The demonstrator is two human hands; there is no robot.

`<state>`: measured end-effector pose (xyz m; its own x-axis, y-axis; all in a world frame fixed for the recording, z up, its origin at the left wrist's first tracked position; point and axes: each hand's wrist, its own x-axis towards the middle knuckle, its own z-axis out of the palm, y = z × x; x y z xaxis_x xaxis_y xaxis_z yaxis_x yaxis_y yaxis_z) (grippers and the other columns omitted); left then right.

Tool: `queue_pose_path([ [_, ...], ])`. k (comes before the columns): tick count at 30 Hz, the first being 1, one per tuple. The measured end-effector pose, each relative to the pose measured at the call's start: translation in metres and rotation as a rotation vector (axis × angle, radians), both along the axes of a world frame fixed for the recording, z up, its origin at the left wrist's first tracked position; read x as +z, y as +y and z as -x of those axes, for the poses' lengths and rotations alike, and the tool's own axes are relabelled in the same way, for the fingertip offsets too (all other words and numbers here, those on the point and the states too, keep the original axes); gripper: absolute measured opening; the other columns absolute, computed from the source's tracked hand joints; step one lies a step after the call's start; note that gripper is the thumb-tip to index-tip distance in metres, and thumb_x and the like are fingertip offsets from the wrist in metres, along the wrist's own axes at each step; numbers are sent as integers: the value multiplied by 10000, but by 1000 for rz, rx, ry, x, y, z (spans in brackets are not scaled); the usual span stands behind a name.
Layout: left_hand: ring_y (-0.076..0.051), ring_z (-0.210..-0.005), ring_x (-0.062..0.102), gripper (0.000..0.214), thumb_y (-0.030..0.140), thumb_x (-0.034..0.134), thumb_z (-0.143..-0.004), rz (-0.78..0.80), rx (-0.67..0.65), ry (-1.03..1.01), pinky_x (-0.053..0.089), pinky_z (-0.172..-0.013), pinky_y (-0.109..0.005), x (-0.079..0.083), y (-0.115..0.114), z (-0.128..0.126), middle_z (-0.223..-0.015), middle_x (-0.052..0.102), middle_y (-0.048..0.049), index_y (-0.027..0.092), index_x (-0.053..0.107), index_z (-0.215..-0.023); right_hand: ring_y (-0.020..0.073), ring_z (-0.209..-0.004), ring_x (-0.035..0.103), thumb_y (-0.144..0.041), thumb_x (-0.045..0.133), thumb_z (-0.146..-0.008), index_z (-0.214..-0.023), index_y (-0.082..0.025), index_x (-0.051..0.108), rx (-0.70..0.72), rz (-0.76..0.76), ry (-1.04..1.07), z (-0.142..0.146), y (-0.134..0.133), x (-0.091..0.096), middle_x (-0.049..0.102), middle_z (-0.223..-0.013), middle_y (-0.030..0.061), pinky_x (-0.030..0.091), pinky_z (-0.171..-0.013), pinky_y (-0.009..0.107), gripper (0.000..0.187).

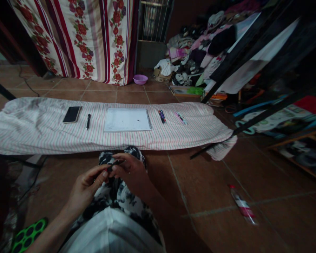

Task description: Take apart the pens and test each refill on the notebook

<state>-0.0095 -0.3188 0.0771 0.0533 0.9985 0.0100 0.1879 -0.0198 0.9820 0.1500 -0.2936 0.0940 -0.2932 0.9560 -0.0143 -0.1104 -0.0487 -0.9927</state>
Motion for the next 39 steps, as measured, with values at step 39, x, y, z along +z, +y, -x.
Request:
queue_pose_path([
  [39, -193, -870, 653, 227, 346, 585, -777, -97, 3, 286, 507, -790, -300, -8, 1, 10, -939, 714, -28, 239, 689, -947, 110, -583, 558, -368, 496, -841, -766, -194, 628, 156, -298, -654, -16, 12, 9, 597, -611, -12, 405, -531, 208, 231],
])
